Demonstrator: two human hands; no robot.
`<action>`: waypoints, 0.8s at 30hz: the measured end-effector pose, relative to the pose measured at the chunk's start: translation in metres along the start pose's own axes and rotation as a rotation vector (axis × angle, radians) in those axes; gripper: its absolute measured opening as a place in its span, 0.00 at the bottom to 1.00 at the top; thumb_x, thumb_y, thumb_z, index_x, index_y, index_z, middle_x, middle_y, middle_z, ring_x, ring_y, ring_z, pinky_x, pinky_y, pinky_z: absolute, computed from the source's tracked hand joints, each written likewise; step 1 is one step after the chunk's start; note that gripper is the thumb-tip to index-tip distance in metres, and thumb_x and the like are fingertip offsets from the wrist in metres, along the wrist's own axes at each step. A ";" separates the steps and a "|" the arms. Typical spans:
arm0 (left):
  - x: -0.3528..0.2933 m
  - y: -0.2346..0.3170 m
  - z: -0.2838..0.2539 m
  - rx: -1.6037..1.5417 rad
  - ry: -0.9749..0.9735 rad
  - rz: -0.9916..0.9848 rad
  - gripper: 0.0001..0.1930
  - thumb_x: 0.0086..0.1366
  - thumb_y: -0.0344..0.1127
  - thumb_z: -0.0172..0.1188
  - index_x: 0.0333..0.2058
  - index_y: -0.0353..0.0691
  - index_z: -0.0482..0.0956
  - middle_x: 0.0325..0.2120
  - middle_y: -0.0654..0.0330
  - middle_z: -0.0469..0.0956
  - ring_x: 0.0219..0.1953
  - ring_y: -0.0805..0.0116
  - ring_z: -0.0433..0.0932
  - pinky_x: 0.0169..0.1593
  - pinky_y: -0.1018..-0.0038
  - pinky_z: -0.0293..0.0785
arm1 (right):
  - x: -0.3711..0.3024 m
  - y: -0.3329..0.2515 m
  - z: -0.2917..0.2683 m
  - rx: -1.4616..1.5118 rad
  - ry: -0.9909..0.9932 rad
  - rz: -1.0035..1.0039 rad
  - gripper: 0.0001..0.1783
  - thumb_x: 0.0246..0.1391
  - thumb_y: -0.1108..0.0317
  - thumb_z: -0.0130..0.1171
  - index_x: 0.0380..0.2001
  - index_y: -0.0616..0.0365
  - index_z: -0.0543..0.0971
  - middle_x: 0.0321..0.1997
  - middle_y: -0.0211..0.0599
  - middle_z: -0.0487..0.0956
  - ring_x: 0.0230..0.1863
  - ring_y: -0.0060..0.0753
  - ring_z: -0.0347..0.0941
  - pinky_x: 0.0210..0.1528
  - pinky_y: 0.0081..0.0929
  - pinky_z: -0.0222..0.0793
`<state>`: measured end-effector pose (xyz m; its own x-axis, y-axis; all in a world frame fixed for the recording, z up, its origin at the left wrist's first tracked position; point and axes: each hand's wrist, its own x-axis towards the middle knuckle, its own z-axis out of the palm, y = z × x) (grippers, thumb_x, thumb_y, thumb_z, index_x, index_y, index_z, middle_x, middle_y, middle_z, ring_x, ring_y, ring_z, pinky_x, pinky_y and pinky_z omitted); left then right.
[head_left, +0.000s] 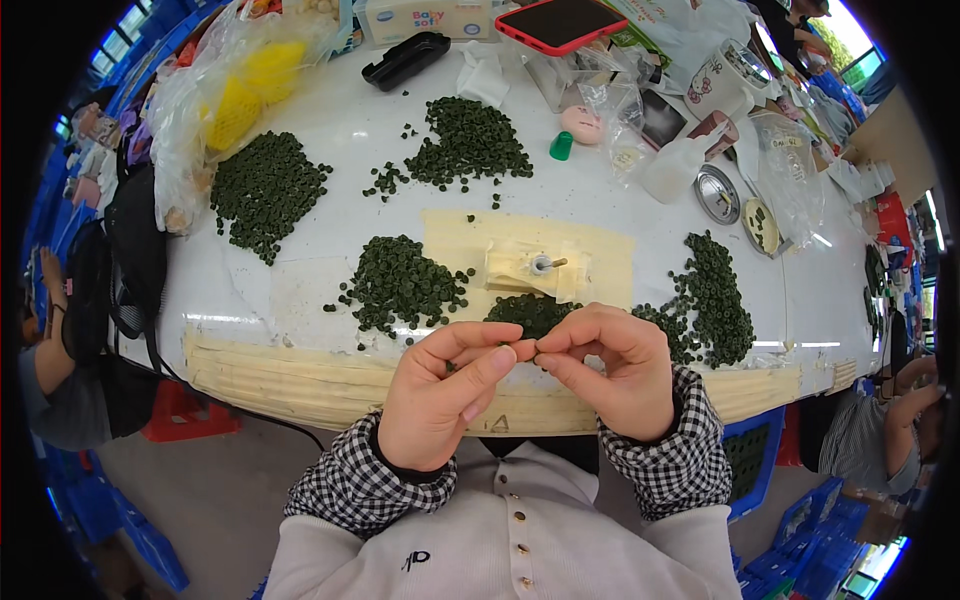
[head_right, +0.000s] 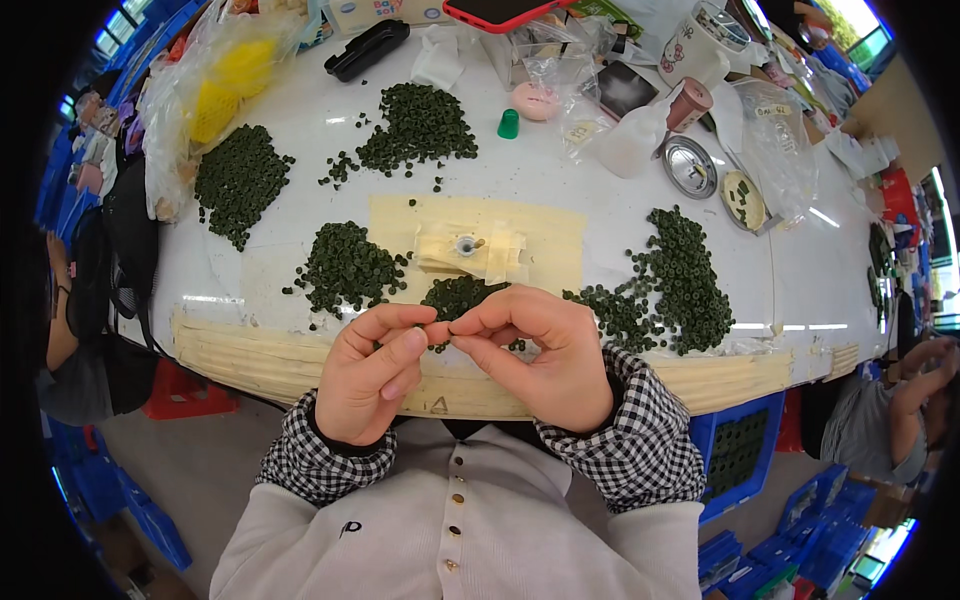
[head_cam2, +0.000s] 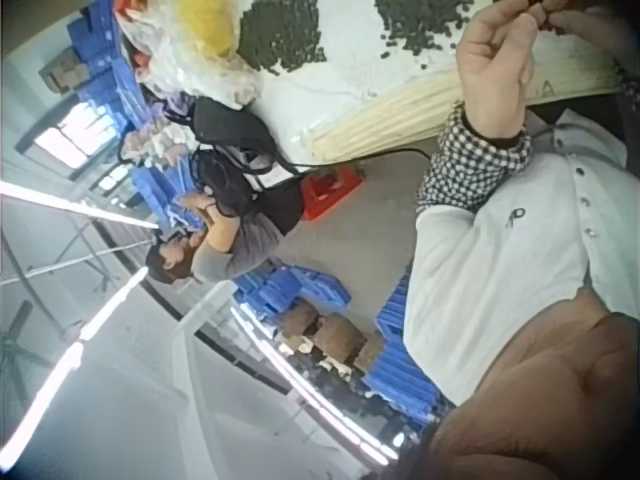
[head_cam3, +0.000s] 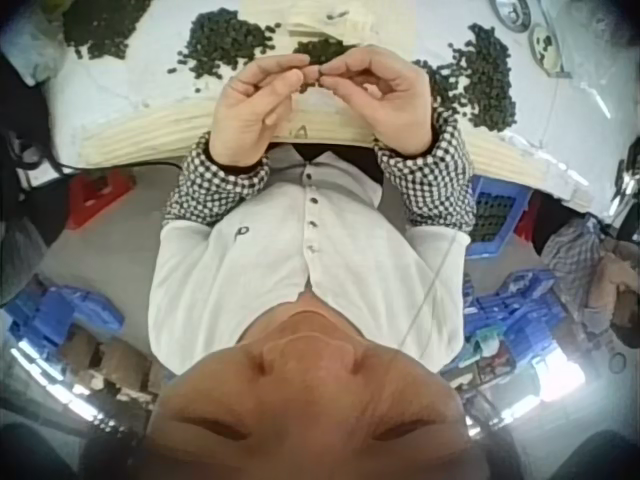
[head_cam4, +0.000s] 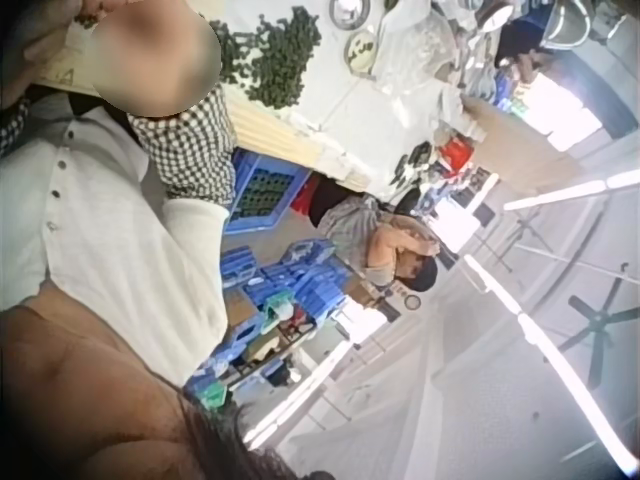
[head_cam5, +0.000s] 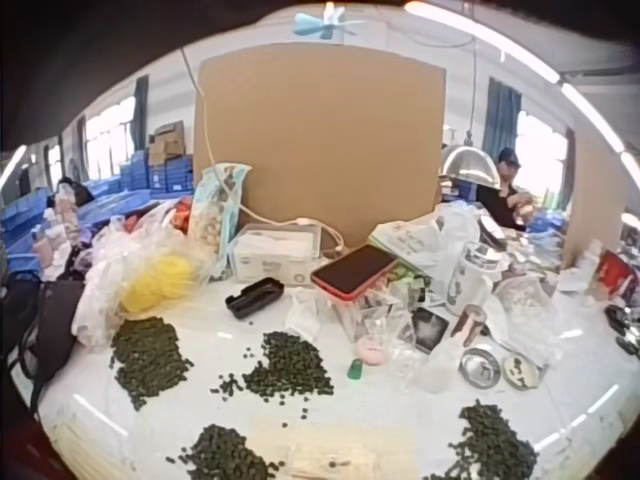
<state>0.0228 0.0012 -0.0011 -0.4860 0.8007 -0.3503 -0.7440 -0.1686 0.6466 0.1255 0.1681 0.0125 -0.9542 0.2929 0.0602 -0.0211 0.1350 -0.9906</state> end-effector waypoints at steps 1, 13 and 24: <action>0.000 0.000 0.001 0.001 -0.001 0.001 0.11 0.63 0.26 0.54 0.44 0.34 0.74 0.37 0.54 0.80 0.17 0.86 0.62 0.21 0.89 0.58 | 0.000 0.001 0.000 0.002 0.003 -0.003 0.08 0.48 0.80 0.58 0.34 0.65 0.78 0.35 0.37 0.77 0.35 0.22 0.76 0.38 0.17 0.73; 0.000 0.000 0.001 0.023 -0.012 -0.004 0.11 0.62 0.26 0.55 0.44 0.34 0.75 0.36 0.54 0.80 0.17 0.86 0.62 0.21 0.89 0.58 | -0.001 0.002 0.001 0.159 0.001 0.089 0.07 0.51 0.77 0.57 0.35 0.67 0.75 0.35 0.34 0.77 0.36 0.20 0.74 0.40 0.17 0.71; 0.000 -0.001 0.005 0.180 0.013 0.067 0.14 0.61 0.25 0.57 0.46 0.33 0.75 0.36 0.58 0.79 0.33 0.81 0.73 0.37 0.86 0.69 | -0.001 -0.003 -0.003 0.366 -0.059 0.233 0.08 0.52 0.76 0.57 0.35 0.66 0.74 0.34 0.31 0.77 0.36 0.17 0.73 0.39 0.14 0.68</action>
<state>0.0263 0.0041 0.0018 -0.5382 0.7837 -0.3100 -0.6162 -0.1150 0.7792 0.1272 0.1707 0.0159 -0.9613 0.2196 -0.1665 0.1026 -0.2753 -0.9559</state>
